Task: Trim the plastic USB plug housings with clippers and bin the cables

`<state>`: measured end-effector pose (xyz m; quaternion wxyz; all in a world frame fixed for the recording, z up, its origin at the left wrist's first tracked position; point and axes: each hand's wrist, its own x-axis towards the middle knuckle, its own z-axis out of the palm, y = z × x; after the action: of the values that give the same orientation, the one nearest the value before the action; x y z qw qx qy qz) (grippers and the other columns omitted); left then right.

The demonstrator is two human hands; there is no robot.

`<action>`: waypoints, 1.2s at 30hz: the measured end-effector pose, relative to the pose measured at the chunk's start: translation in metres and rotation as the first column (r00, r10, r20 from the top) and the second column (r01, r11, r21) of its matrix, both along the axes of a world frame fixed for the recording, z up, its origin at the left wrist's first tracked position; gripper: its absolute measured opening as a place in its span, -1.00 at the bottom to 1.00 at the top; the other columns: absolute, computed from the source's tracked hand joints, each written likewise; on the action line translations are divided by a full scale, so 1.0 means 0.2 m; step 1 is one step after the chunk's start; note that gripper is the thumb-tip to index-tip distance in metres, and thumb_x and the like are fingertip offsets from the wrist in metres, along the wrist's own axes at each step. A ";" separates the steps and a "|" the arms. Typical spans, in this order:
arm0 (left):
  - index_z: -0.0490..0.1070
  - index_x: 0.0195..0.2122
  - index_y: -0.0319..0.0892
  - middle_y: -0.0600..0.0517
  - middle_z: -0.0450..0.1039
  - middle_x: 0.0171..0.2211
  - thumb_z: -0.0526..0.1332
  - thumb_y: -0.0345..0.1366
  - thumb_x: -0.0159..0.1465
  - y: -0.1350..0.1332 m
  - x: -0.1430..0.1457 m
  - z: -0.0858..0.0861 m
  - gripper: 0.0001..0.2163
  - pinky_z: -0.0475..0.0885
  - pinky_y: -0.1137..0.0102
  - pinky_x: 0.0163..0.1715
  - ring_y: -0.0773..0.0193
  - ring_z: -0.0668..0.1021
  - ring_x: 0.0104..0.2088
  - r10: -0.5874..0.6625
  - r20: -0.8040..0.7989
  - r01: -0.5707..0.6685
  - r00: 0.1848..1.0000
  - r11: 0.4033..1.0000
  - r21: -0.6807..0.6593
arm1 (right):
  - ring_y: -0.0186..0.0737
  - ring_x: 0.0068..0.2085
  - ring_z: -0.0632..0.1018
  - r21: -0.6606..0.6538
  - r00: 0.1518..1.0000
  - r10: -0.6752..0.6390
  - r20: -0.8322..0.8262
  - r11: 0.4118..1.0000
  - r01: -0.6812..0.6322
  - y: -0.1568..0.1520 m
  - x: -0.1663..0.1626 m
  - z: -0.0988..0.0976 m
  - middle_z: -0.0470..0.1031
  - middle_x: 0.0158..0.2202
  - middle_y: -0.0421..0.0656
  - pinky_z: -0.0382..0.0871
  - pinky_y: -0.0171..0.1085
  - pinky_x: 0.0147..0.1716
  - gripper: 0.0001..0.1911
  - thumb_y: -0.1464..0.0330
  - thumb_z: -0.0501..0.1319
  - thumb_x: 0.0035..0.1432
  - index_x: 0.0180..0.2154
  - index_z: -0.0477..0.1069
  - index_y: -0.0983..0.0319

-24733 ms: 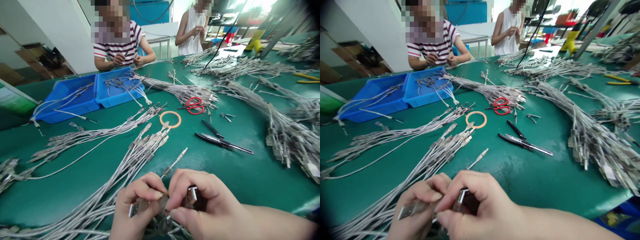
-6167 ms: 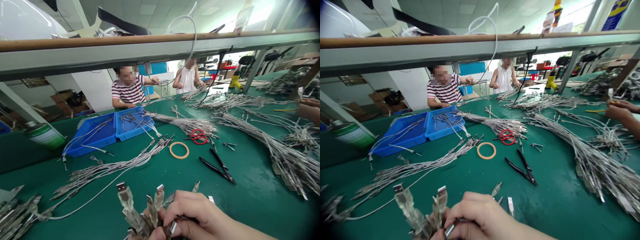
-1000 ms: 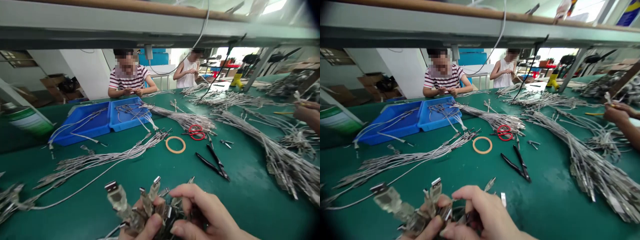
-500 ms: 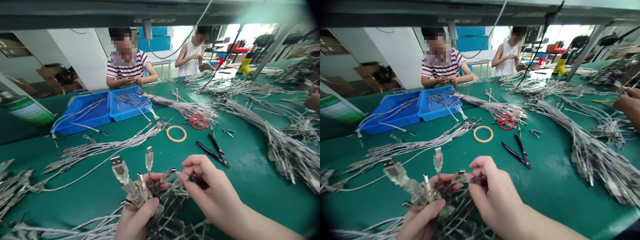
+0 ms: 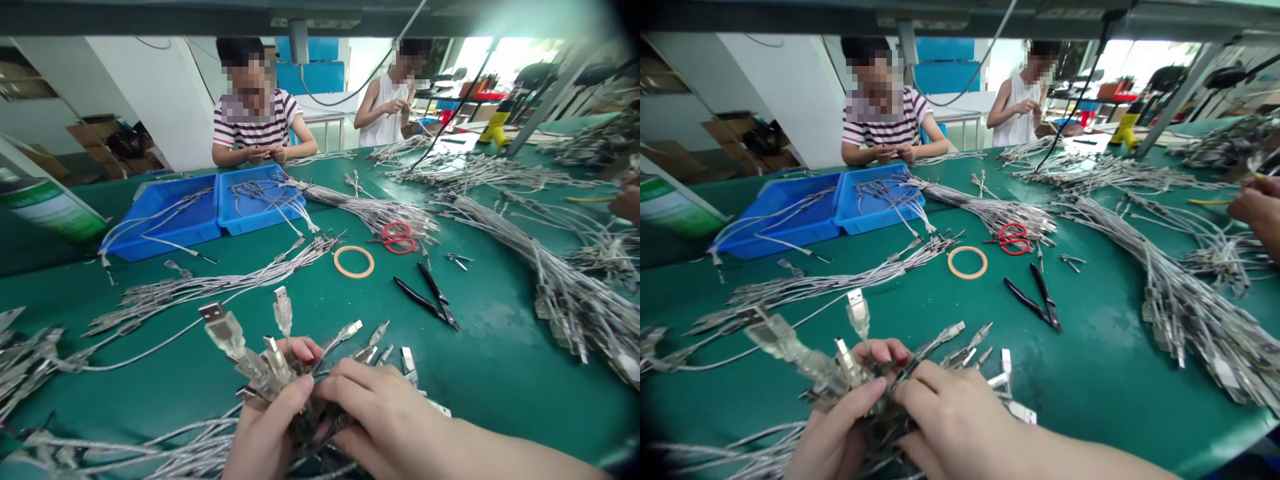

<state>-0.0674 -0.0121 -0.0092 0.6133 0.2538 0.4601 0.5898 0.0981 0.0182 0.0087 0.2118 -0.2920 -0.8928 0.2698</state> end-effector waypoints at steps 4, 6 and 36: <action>0.47 -0.35 -0.07 0.07 0.42 -0.35 0.28 -0.26 0.21 0.00 0.01 0.02 -0.96 0.36 0.42 -0.21 0.24 0.43 -0.25 -0.024 0.004 0.024 1.000 0.999 0.041 | -0.19 -0.16 0.57 -0.114 0.998 -0.020 -0.064 0.993 0.012 0.00 0.01 0.03 0.52 -0.14 -0.10 0.50 -0.30 -0.21 -0.64 0.59 0.15 0.08 -0.06 0.38 0.26; 0.47 -0.36 -0.08 0.07 0.41 -0.36 0.27 -0.27 0.22 0.00 0.02 0.03 -0.96 0.35 0.43 -0.23 0.25 0.43 -0.27 -0.040 0.001 0.040 0.999 0.998 0.058 | -0.16 -0.13 0.57 -0.125 0.999 0.002 -0.047 0.992 -0.008 0.00 0.02 0.05 0.52 -0.12 -0.07 0.50 -0.28 -0.21 -0.61 0.59 0.15 0.11 0.00 0.36 0.28; 0.32 -0.28 -0.01 0.14 0.43 -0.38 0.21 -0.31 0.27 -0.01 -0.05 0.05 -0.94 0.30 0.42 -0.32 0.30 0.39 -0.36 -0.262 -0.019 0.262 0.965 0.961 0.084 | -0.29 -0.29 0.55 0.123 0.939 0.057 -0.340 0.992 -0.016 -0.05 -0.01 -0.01 0.53 -0.31 -0.13 0.44 -0.33 -0.29 -0.77 0.63 0.06 0.15 -0.21 0.27 0.25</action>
<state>-0.0769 -0.0137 0.0017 0.6726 0.3407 0.3993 0.5216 0.0971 0.0092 0.0061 0.3759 -0.2107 -0.8619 0.2673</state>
